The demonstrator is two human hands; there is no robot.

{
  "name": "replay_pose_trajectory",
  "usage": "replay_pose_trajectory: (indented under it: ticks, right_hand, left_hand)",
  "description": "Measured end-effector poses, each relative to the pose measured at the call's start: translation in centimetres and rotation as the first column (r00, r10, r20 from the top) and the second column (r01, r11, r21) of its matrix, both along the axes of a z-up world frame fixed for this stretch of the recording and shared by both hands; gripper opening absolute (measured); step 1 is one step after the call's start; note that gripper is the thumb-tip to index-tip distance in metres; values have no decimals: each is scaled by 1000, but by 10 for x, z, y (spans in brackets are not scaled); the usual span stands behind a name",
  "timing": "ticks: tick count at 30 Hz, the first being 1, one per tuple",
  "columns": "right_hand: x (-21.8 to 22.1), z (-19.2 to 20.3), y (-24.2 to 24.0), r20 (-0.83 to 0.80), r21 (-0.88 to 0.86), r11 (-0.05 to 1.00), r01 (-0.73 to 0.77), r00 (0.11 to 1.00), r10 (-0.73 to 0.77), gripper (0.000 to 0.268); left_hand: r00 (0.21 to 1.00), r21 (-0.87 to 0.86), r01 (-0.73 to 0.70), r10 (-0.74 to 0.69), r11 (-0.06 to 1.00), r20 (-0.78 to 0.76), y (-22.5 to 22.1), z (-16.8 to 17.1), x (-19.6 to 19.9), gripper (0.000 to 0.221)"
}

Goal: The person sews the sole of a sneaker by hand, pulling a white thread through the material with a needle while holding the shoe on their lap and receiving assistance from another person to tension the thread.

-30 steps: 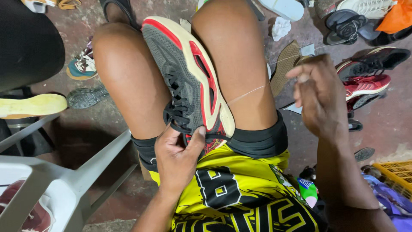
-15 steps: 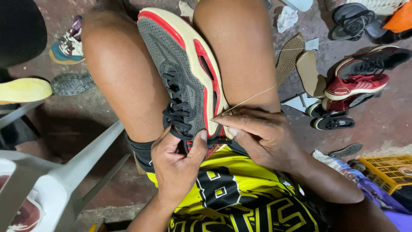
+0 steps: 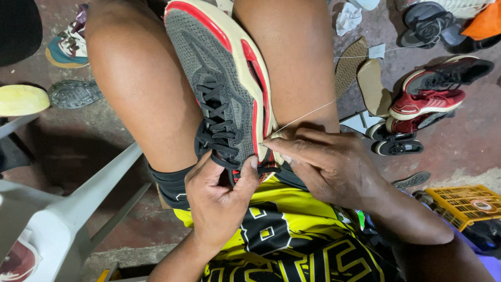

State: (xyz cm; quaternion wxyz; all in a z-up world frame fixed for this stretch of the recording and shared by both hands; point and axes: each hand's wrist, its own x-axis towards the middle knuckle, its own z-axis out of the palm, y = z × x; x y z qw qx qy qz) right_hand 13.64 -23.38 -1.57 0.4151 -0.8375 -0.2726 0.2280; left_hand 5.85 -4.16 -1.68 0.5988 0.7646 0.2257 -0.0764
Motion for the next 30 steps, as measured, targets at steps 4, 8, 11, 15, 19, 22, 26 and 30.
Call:
replay_pose_trajectory:
  ticks: [4, 8, 11, 15, 19, 22, 26, 30]
  right_hand:
    - [4, 10, -2, 20, -97, 994, -54, 998, 56, 44]
    - [10, 20, 0, 68, -110, 989, -97, 992, 105, 44]
    - [16, 30, 2, 52, -185, 972, -147, 986, 159, 48]
    - [27, 45, 7, 14, -346, 898, -271, 956, 294, 55]
    - [40, 54, 7, 0, -380, 846, -374, 915, 404, 62]
    - [45, 57, 12, -7, -443, 787, -428, 880, 475, 64]
    - [48, 61, 19, -2, -503, 743, -441, 860, 510, 57]
    - [54, 63, 23, -23, -563, 686, -461, 839, 544, 59]
  left_hand:
    - [1000, 3, 11, -11, 1000, 30, -1, 2, 2, 15]
    - [999, 57, 38, -40, 998, 36, -2, 3, 3, 12]
    - [998, 41, 38, -40, 998, 39, -3, 5, 5, 12]
    - [995, 109, 75, -82, 991, 60, -2, 6, 7, 12]
    - [991, 136, 90, -102, 987, 88, -5, 6, 8, 12]
    - [981, 148, 83, -106, 986, 162, -6, 3, 10, 13]
    - [980, 127, 82, -104, 988, 171, -6, 1, 10, 13]
    - [976, 74, 93, -106, 993, 189, -7, 1, 12, 13]
